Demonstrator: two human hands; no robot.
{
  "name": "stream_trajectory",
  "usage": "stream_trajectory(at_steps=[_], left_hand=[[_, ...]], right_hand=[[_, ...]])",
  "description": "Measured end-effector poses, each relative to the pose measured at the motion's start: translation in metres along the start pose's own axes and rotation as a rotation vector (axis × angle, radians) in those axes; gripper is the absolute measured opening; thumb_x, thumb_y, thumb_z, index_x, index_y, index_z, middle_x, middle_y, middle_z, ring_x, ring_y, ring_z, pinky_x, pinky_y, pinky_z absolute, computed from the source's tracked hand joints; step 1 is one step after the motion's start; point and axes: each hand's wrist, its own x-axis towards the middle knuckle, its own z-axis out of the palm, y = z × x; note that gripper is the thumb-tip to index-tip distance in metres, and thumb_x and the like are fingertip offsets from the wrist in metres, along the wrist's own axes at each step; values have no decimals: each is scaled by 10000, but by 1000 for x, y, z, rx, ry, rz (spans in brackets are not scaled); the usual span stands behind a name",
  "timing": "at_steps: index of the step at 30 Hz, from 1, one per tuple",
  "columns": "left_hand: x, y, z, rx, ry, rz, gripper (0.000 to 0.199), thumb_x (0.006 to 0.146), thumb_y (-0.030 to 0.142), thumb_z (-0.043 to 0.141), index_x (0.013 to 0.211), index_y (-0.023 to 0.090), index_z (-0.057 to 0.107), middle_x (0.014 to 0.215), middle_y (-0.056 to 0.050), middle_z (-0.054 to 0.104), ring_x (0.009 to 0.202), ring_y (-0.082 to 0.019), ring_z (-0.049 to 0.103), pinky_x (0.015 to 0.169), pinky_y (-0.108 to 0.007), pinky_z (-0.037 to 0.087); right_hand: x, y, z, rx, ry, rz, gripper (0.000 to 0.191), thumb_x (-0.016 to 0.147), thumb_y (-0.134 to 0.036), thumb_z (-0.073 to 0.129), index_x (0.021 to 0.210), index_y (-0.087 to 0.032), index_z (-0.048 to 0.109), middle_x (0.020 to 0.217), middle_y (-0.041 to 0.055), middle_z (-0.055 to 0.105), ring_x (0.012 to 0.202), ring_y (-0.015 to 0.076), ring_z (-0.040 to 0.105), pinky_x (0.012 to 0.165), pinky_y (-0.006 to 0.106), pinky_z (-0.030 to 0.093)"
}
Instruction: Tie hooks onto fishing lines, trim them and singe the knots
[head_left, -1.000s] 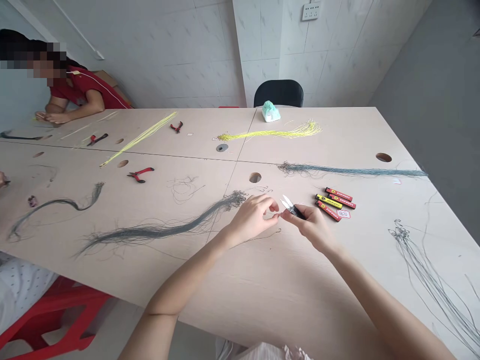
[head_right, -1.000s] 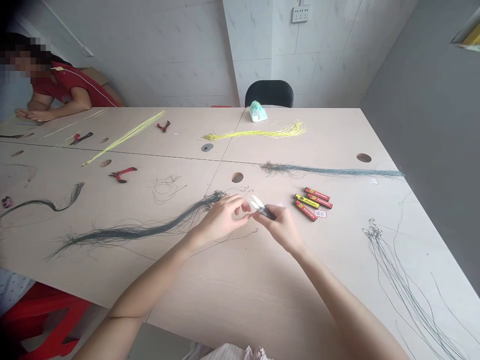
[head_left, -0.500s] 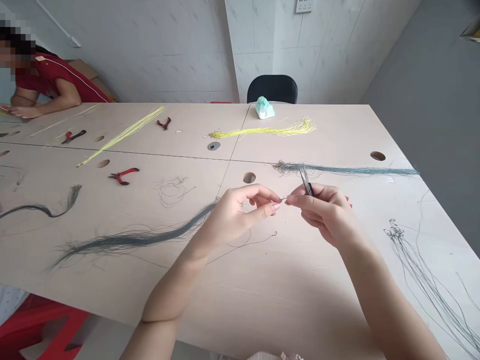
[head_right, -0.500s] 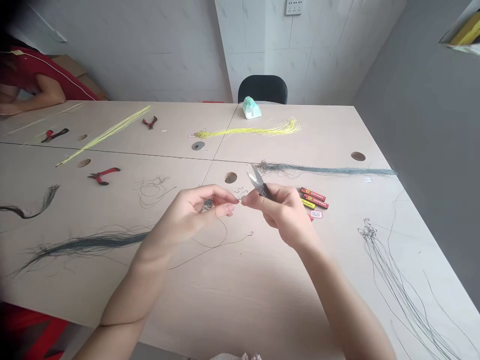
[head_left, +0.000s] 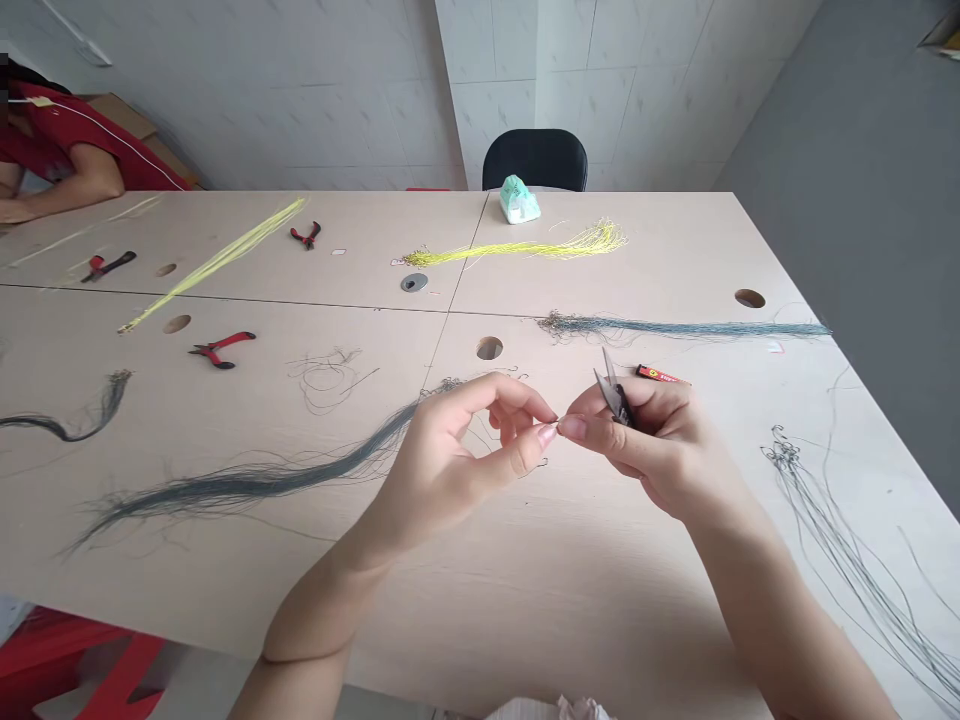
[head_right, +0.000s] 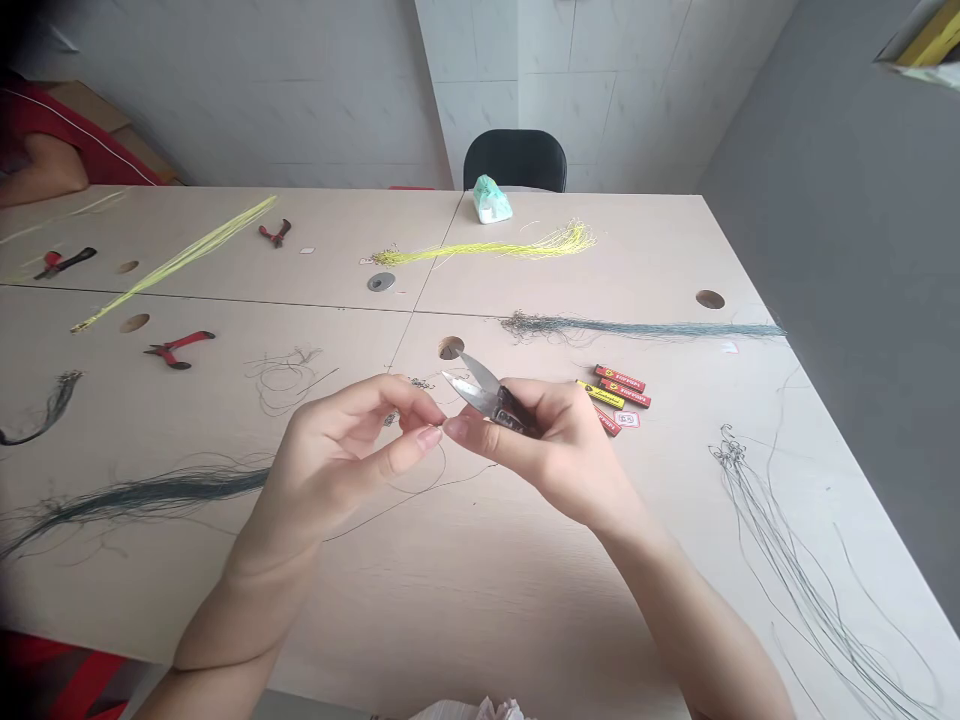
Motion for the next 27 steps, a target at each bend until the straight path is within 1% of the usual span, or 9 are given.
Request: stream_trajectory(at_steps=[9, 11, 13, 15, 17, 18, 20, 23, 27], left_hand=[[1, -3, 3, -4, 5, 36, 51, 849, 282, 677, 829, 237, 691, 774, 6, 672, 780, -146, 603, 742, -279, 501], [2, -2, 0, -10, -13, 12, 53, 845, 289, 685, 873, 244, 683, 759, 17, 655, 757, -133, 600, 726, -259, 499], [3, -1, -6, 15, -84, -59, 136, 839, 320, 693, 959, 258, 674, 734, 31, 636, 713, -124, 594, 686, -239, 495], [3, -1, -18, 90, -205, -138, 172, 850, 363, 673, 990, 265, 682, 734, 30, 645, 694, -126, 598, 644, -229, 486], [0, -1, -34, 191, -305, -187, 184, 881, 407, 613, 908, 255, 714, 770, 11, 686, 726, -141, 622, 637, -233, 481], [-4, -1, -43, 233, -319, -198, 231, 893, 423, 580, 850, 248, 725, 788, 1, 707, 749, -151, 636, 648, -240, 483], [-13, 2, -63, 288, -264, -221, 289, 891, 438, 551, 788, 247, 742, 803, -8, 738, 778, -169, 656, 684, -255, 497], [-35, 8, -94, 368, -93, -312, 268, 831, 458, 592, 762, 265, 765, 823, -2, 765, 814, -190, 671, 740, -273, 523], [-76, 10, -135, 534, 50, -446, 277, 774, 510, 634, 743, 276, 778, 851, 40, 773, 846, -177, 670, 850, -286, 525]], right_hand=[[0, 1, 0, -11, 4, 34, 316, 778, -432, 760, 646, -175, 633, 508, -75, 293, 453, 52, 192, 420, 249, 155], [1, 1, 0, 0, -3, 37, 320, 780, -437, 758, 648, -175, 631, 517, -72, 301, 455, 50, 198, 422, 249, 153], [1, 0, -2, -1, 11, 45, 314, 774, -436, 763, 655, -177, 630, 514, -71, 304, 454, 50, 202, 423, 251, 146], [2, -1, -7, -7, 60, 50, 293, 755, -423, 776, 670, -181, 633, 514, -67, 334, 445, 48, 205, 420, 255, 134], [3, -2, -15, -1, 145, 49, 262, 722, -395, 790, 677, -187, 637, 511, -61, 367, 431, 44, 202, 418, 261, 121], [3, -2, -21, 8, 194, 46, 249, 698, -377, 799, 671, -190, 637, 501, -61, 369, 422, 43, 199, 417, 265, 116], [2, -3, -34, 27, 287, 35, 226, 645, -340, 817, 648, -196, 642, 468, -70, 334, 407, 42, 190, 418, 270, 105], [-1, -2, -57, 13, 402, 21, 223, 593, -319, 848, 609, -194, 664, 445, -77, 284, 404, 40, 188, 428, 283, 88], [-7, 8, -83, -13, 502, 105, 217, 604, -324, 880, 632, -187, 714, 465, -72, 260, 418, 46, 212, 460, 318, 94]])
